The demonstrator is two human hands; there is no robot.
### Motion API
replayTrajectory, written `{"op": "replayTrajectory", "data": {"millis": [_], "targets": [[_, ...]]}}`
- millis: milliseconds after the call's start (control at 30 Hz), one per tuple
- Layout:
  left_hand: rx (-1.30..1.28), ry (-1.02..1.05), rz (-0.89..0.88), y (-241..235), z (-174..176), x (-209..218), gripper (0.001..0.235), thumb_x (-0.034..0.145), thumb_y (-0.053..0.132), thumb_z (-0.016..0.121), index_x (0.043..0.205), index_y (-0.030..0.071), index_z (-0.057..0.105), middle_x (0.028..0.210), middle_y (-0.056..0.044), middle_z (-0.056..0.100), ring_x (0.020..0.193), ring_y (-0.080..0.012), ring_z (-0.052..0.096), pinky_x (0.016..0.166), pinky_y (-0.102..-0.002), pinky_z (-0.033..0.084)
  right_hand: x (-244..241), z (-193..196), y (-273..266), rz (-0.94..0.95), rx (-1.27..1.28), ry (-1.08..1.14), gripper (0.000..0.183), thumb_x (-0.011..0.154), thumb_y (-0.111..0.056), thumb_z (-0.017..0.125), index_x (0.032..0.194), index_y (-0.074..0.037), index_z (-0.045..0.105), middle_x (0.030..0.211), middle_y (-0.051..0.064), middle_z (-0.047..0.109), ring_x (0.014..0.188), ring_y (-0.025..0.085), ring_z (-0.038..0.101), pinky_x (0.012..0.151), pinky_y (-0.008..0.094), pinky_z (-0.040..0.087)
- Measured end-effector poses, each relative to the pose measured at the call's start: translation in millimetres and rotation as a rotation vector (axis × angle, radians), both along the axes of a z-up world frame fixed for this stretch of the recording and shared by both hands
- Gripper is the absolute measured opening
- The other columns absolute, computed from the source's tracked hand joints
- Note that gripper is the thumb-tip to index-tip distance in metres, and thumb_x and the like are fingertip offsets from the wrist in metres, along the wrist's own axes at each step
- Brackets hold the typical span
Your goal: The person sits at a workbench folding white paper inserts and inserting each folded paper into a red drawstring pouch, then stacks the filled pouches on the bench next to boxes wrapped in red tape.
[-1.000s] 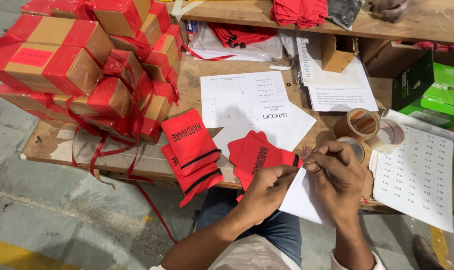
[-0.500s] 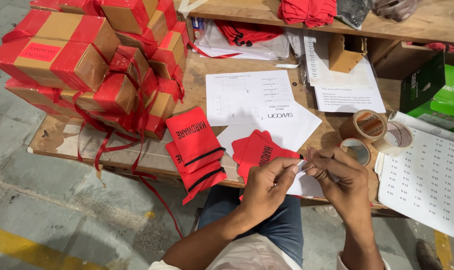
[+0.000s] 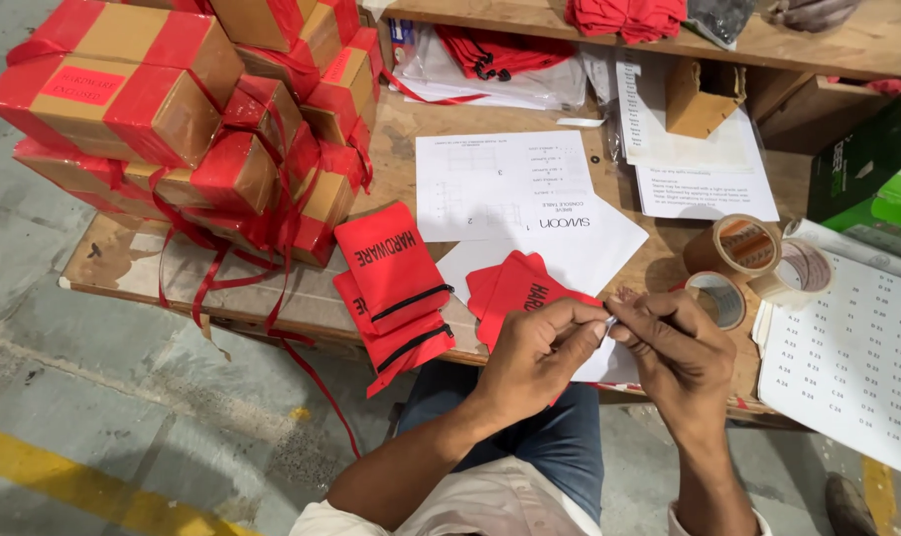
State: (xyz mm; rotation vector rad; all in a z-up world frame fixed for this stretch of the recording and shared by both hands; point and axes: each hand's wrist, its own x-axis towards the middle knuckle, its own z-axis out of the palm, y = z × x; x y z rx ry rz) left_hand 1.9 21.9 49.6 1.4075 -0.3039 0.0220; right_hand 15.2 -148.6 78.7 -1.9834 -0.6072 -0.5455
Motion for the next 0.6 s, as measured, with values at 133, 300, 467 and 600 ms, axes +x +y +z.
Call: {"op": "replayTrajectory", "data": {"millis": [133, 300, 467, 600], "targets": [[0.028, 0.003, 0.005, -1.9, 3.0, -4.5, 0.019, 0.105, 0.013, 0.063, 0.115, -0.001, 0.071, 0.069, 0.005, 0.057, 0.063, 0.0009, 0.044, 0.053, -0.021, 0.037, -1.7, -5.6, -4.4, 0.028, 0.009, 0.051, 0.037, 0.085, 0.006, 0.078, 0.120, -0.007, 0.076, 0.095, 0.002, 0.066, 0.088, 0.011, 0.064, 0.089, 0.025, 0.057], [0.140, -0.093, 0.143, -4.3, 8.5, -4.6, 0.023, 0.100, 0.012, 0.067, 0.108, -0.003, 0.052, 0.075, -0.008, 0.070, 0.063, -0.0090, 0.066, 0.056, -0.025, 0.048, 0.1, -13.0, -13.9, -0.068, 0.087, 0.315, 0.026, 0.085, 0.003, 0.078, 0.110, -0.001, 0.079, 0.098, 0.004, 0.069, 0.082, 0.010, 0.060, 0.065, 0.023, 0.045], [0.203, -0.388, 0.205, 2.7, 14.1, -13.0, 0.021, 0.102, 0.012, 0.069, 0.119, 0.003, 0.059, 0.106, -0.012, 0.075, 0.093, -0.0233, 0.076, 0.077, -0.031, 0.061, 5.5, -22.8, -28.1, -0.008, 0.286, 0.338, 0.011, 0.090, 0.002, 0.075, 0.101, 0.002, 0.074, 0.098, 0.004, 0.070, 0.087, 0.010, 0.061, 0.075, 0.022, 0.048], [0.435, -0.590, 0.259, 10.5, 18.7, -20.8, 0.021, 0.096, 0.008, 0.075, 0.114, 0.004, 0.068, 0.112, -0.013, 0.073, 0.094, -0.0306, 0.075, 0.076, -0.038, 0.062, 10.3, -29.2, -39.1, -0.055, 0.406, 0.325, 0.008, 0.094, 0.003, 0.075, 0.101, 0.003, 0.072, 0.098, 0.003, 0.067, 0.088, 0.010, 0.058, 0.078, 0.022, 0.046]]}}
